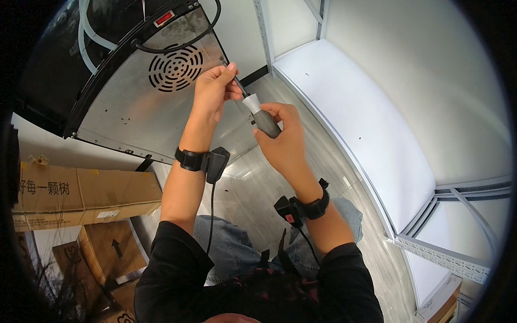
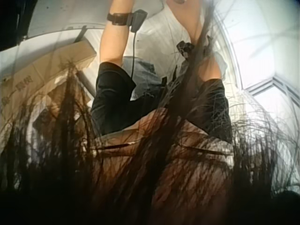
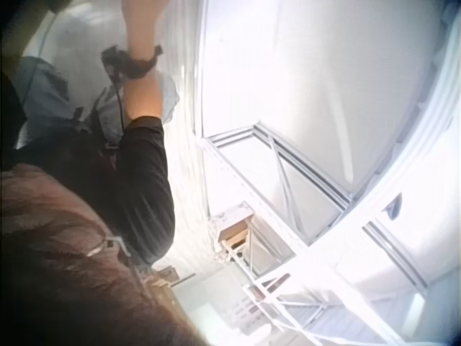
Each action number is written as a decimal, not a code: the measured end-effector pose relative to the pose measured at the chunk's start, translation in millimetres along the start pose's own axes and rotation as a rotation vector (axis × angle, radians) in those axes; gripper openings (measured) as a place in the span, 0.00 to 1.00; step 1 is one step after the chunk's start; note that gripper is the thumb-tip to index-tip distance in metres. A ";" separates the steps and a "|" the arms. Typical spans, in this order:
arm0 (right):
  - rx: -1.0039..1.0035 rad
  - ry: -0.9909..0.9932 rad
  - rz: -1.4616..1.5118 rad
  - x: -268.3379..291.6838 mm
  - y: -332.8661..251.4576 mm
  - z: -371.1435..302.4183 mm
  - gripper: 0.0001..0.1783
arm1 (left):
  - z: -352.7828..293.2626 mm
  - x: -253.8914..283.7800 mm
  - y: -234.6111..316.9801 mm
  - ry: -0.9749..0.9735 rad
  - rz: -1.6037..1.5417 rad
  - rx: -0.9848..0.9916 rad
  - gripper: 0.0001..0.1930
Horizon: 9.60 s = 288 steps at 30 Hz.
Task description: The person uses a screwdriver to remove screws from the back panel of a black electronic device, then flips the device to access the metal chassis and continues unscrewing fasteners. The person works methodically across multiple screw locations on both the plastic cover and the metal frame.
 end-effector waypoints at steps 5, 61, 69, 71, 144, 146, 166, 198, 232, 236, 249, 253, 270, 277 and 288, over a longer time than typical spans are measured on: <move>-0.607 -0.357 0.753 1.4 2.3 5.2 0.23 | -0.9 3.3 -1.9 -0.033 -0.056 0.000 0.12; -0.650 -0.106 0.207 128.9 106.6 -22.3 0.24 | 12.5 -142.6 -134.4 -0.039 -0.550 0.216 0.08; -0.737 0.166 0.061 221.6 183.9 -26.2 0.24 | 11.6 -248.9 -293.6 -0.140 -0.102 0.214 0.06; -0.762 0.231 0.041 243.0 193.5 -28.7 0.24 | -1.2 -281.7 -321.8 -0.254 0.248 0.054 0.06; -0.432 -0.100 0.294 5.4 25.6 -11.3 0.17 | -5.5 11.0 -87.6 0.083 -0.180 -0.113 0.11; -0.448 -0.113 0.299 6.1 25.2 -10.3 0.17 | -5.8 11.8 -88.6 0.079 -0.181 -0.110 0.11; -0.366 -0.045 0.267 -0.6 31.3 -12.2 0.15 | -3.6 11.4 -87.7 0.097 -0.181 -0.089 0.10; -0.030 0.039 0.076 0.6 15.8 -17.2 0.19 | -17.9 -6.4 -67.1 -0.024 -0.148 0.049 0.15; -0.519 -0.030 0.414 1.1 34.5 -15.7 0.21 | -22.8 -16.7 -72.0 -0.012 -0.335 0.127 0.14; -0.144 0.053 0.107 3.3 29.2 -16.2 0.21 | -24.0 -22.7 -75.4 0.027 -0.355 0.095 0.14; -0.350 -0.114 0.116 0.1 34.8 -17.0 0.19 | -20.9 -17.8 -77.6 0.036 -0.274 0.056 0.14; -0.063 0.021 -0.070 3.2 28.7 -19.9 0.19 | -20.7 -16.6 -70.5 -0.001 -0.253 0.088 0.14; -0.086 0.014 -0.093 0.7 34.5 -16.3 0.21 | -16.6 -11.7 -72.7 -0.004 -0.235 0.074 0.12; -0.671 -0.219 0.464 0.6 45.0 -14.1 0.21 | -13.5 -10.6 -78.2 0.007 -0.266 0.049 0.13; -0.602 -0.147 0.339 -0.6 50.6 -13.1 0.20 | -14.0 -7.6 -76.6 -0.053 -0.171 0.142 0.17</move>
Point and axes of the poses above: each hand's wrist, its own z-axis towards the middle knuckle, its own x-axis out of the back of the hand, y = z × x, the point moved 3 cm from there along z, towards the middle knuckle, and after that the axes turned 7 degrees about -x, right-handed, at the moved point
